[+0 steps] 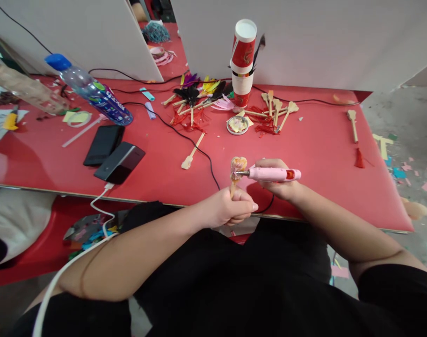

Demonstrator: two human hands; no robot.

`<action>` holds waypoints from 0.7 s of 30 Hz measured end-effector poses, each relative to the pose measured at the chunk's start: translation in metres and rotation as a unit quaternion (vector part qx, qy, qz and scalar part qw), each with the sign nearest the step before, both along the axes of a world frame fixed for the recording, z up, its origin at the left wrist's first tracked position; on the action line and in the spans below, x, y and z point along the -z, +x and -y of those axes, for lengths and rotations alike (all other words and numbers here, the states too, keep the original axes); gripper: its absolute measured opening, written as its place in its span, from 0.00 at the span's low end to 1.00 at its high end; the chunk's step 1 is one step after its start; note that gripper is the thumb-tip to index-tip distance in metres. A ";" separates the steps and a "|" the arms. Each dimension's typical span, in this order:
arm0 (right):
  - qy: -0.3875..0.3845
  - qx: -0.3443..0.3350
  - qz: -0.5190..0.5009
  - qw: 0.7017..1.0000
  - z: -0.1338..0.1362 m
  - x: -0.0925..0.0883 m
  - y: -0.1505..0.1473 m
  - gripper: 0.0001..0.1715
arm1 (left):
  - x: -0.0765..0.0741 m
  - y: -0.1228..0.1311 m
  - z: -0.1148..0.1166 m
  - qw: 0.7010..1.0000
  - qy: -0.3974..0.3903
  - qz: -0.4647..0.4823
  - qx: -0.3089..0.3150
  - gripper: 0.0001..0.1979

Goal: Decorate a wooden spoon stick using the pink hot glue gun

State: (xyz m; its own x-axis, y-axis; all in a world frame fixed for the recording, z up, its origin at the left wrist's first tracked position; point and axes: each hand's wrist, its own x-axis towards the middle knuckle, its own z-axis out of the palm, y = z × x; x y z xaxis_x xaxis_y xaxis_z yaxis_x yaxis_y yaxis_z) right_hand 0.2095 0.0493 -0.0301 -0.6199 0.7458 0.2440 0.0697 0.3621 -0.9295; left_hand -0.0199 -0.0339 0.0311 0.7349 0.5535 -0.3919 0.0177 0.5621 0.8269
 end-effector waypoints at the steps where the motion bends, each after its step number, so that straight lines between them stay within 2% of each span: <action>1: 0.005 0.004 0.008 1.000 0.000 -0.002 0.000 0.26 | -0.001 0.000 0.000 1.000 -0.007 0.002 0.002 0.32; 5: 0.084 0.047 0.045 0.994 0.002 -0.010 0.001 0.19 | -0.003 0.003 0.000 0.998 -0.064 0.029 -0.003 0.33; 8: 0.189 0.089 0.026 0.978 0.004 -0.011 0.001 0.22 | -0.005 0.004 0.000 0.995 -0.084 0.049 -0.013 0.33; 10: 0.227 0.111 0.007 0.967 0.005 -0.010 0.002 0.23 | -0.005 0.004 0.000 0.995 -0.083 0.054 -0.010 0.32; 17: 0.227 0.151 0.026 0.962 0.007 -0.009 0.007 0.21 | -0.003 0.004 -0.002 0.994 -0.092 0.061 -0.007 0.31; 21: 0.268 0.150 0.014 0.951 0.003 -0.013 0.013 0.21 | -0.001 0.004 -0.003 0.994 -0.087 0.065 -0.001 0.31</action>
State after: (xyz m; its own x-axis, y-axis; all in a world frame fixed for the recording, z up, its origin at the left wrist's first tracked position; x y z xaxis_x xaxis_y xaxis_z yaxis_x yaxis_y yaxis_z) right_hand 0.2222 0.0466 -0.0173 -0.4102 0.6630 0.6262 0.2665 0.7438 -0.6130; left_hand -0.0161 -0.0309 0.0324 0.7844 0.4869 -0.3842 -0.0839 0.6971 0.7121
